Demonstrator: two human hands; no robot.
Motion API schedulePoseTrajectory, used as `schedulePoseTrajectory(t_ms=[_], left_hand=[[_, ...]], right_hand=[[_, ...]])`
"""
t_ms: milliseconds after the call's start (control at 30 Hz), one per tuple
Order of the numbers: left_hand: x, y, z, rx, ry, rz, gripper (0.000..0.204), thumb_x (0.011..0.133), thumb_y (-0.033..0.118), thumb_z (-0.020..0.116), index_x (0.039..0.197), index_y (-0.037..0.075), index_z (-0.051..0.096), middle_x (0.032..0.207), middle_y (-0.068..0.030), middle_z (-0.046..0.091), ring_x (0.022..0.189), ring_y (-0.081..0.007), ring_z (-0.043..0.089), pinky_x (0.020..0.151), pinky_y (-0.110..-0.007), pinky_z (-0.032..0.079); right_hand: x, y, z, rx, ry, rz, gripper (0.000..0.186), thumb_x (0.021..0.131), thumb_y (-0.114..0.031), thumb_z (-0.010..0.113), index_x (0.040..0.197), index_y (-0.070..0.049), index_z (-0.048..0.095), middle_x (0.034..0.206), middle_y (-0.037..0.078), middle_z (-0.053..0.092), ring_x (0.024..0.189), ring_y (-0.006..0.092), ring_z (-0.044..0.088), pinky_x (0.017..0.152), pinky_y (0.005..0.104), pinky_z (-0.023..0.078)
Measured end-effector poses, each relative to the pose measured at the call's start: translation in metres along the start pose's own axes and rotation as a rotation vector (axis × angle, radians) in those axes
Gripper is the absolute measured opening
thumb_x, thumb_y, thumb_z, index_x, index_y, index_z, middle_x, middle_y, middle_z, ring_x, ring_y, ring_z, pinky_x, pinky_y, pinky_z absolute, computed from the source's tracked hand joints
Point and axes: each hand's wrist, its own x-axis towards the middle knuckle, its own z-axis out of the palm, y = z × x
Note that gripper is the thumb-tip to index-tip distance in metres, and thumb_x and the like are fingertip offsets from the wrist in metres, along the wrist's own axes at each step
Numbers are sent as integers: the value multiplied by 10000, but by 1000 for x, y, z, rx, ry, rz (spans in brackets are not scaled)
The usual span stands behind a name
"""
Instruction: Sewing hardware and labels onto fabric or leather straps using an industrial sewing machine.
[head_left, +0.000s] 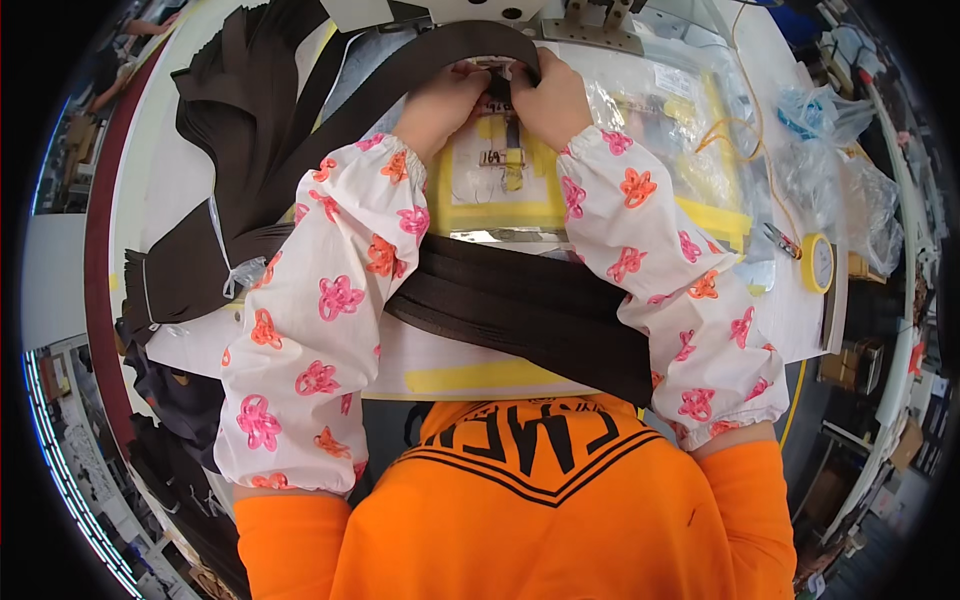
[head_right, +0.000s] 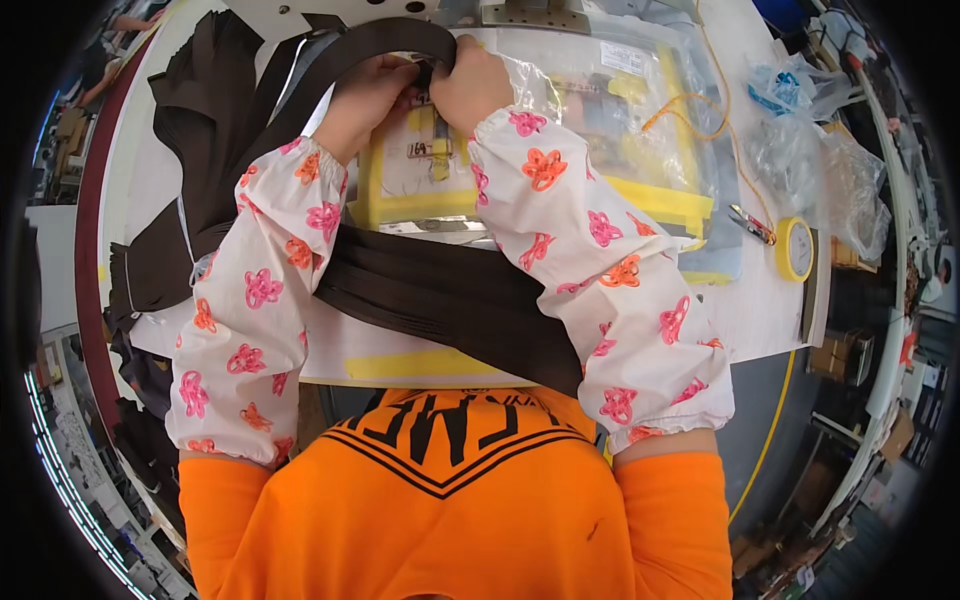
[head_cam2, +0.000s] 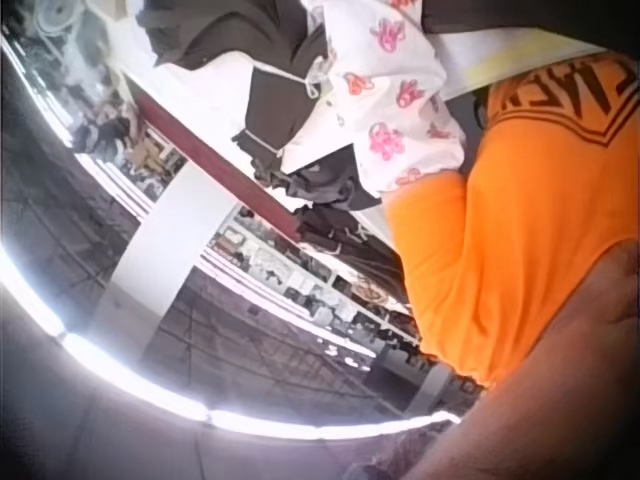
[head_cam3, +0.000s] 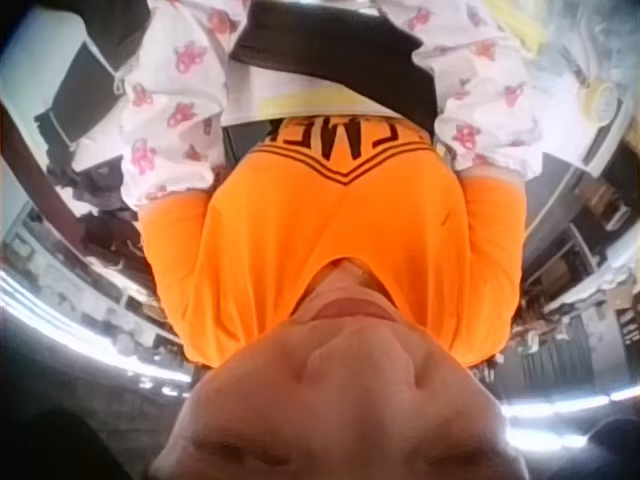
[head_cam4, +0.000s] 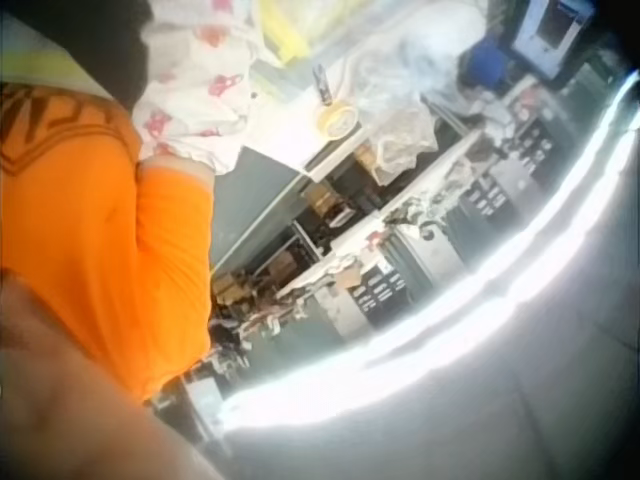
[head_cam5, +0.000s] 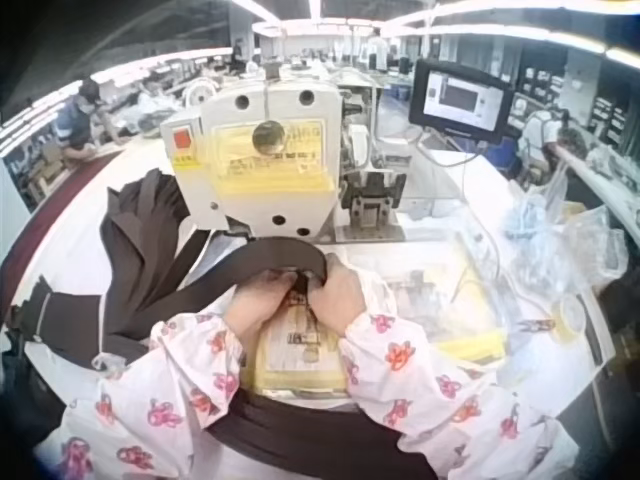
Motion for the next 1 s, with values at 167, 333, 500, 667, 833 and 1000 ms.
schedulePoseTrajectory(t_ms=[167,333,500,667,833,1000], left_hand=[[-15,-6,17,614,174,465,261,872,166,509,1073,16,580,932,-172,638,814,-307,623,742,-369,489],[-10,-12,1,810,75,816,233,862,115,495,1054,10,576,948,-207,621,839,-356,600,740,-377,480],[-10,-12,-11,459,-229,727,256,909,110,449,1126,17,550,945,-215,614,901,-363,592,787,-358,473],[-15,-18,-9,628,-167,839,284,928,137,431,1166,2,508,1021,-202,591,959,-372,562,826,-357,459],[-3,-32,-9,577,-206,857,333,946,205,428,1198,-6,482,1177,-203,534,1057,-355,525,890,-363,438],[-8,-40,-13,514,-252,825,331,931,187,445,1196,-7,488,1187,-199,532,1073,-340,528,896,-362,441]], right_hand=[[0,14,7,-24,57,9,277,770,-182,577,976,3,577,831,242,635,812,423,608,724,455,485],[16,28,22,33,21,-152,236,765,-143,548,968,-23,533,810,255,620,789,437,591,706,498,462],[20,23,16,-6,-36,-139,225,766,-122,521,970,-27,510,805,280,606,802,457,578,698,517,450],[15,29,9,277,0,-115,296,760,-128,605,1012,5,525,802,241,629,781,397,621,686,427,491],[15,31,8,253,94,-180,252,754,-96,620,961,31,551,813,223,635,768,365,631,672,391,494],[8,28,1,297,76,-110,231,757,-90,620,938,39,558,795,217,637,752,339,639,659,377,493]])
